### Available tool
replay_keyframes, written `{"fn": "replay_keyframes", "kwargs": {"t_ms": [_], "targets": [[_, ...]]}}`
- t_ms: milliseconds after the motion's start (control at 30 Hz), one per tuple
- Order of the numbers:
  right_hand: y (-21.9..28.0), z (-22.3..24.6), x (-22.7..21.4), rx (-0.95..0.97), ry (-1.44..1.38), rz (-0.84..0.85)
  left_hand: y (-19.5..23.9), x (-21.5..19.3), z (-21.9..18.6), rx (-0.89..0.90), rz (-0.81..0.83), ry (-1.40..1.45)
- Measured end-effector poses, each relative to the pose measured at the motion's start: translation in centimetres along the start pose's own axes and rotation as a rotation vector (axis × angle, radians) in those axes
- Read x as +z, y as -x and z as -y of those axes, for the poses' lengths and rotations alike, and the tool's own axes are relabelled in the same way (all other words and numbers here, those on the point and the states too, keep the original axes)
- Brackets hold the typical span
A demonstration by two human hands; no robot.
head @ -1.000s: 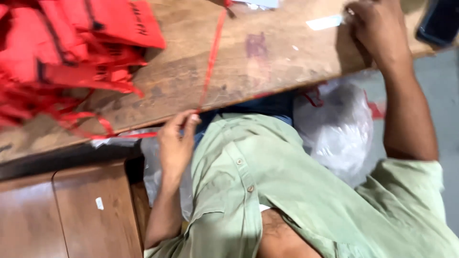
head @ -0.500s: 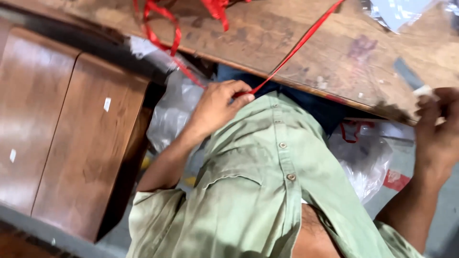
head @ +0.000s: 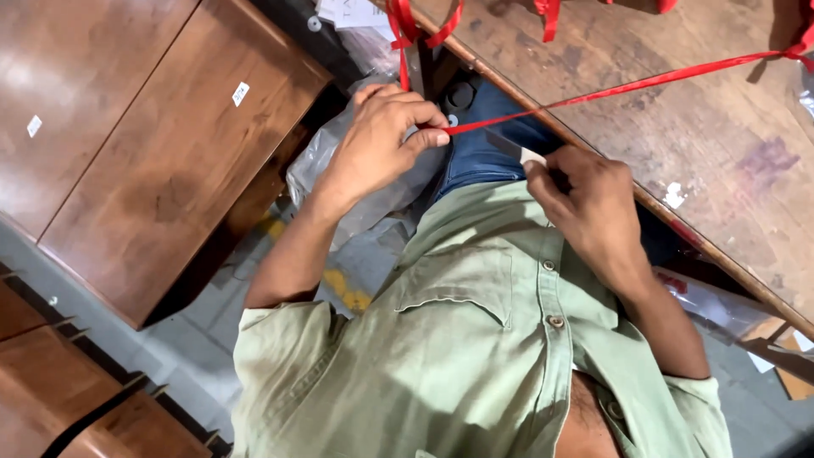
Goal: Assembling hardware kits by placing instruction manuals into red bags and attaching ribbons to the bags.
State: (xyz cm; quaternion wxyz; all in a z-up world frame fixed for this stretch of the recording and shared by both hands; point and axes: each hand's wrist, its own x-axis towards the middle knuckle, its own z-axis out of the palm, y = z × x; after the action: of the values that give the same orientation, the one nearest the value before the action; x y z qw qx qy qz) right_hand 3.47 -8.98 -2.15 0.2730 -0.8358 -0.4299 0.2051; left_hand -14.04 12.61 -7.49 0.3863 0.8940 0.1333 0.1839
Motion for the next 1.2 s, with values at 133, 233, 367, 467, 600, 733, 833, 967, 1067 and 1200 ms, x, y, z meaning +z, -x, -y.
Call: {"fn": "replay_keyframes", "kwargs": {"t_ms": [133,233,367,467,600,733,833,967,1067,1200], "targets": [[-2.5,0.0,0.5,-0.130,0.101,0.126,0.5,0.0,0.6,-0.039,-0.016,0.025],[-3.3,-11.6,-1.6,-0.404,0.554,-0.443,0.4,0.7,1.1,-0.084,-0.019,-0.016],[1.2,-14.5,-5.1,-0.522,0.868,-0.886,1.0,1.7,2.4,-0.108,-0.040,-0.005],[4.7,-11.9,-7.6,-0.290,0.681,-0.757,1.0,1.7,2.4,-0.079,-0.036,-0.019],[4.0,-16.8,-8.2,0.048,-0.465,-0.722,1.1,2.3,2.4,-0.111,0.050,0.039],[5.2,-22.5,-10.8,0.273,0.020,-0.595,0.2,3.6,2.8,-0.126,0.123,0.045],[2.5,-21.3,-12.5,0.113,0.699,-0.618,-0.6,4.2,2.5,-0.147,0.185,0.037],[-8.2,-18.6,-13.7,-0.302,1.200,-0.480,-0.5,4.7,1.9,-0.112,0.155,-0.002],[-14.0,-22.1,-13.6,-0.471,1.304,-0.436,0.3,5.0,2.1,-0.110,0.130,0.014],[-17.8,-28.3,-19.5,-0.470,1.217,-0.522,1.0,5.4,3.4,-0.195,0.098,0.103]]}}
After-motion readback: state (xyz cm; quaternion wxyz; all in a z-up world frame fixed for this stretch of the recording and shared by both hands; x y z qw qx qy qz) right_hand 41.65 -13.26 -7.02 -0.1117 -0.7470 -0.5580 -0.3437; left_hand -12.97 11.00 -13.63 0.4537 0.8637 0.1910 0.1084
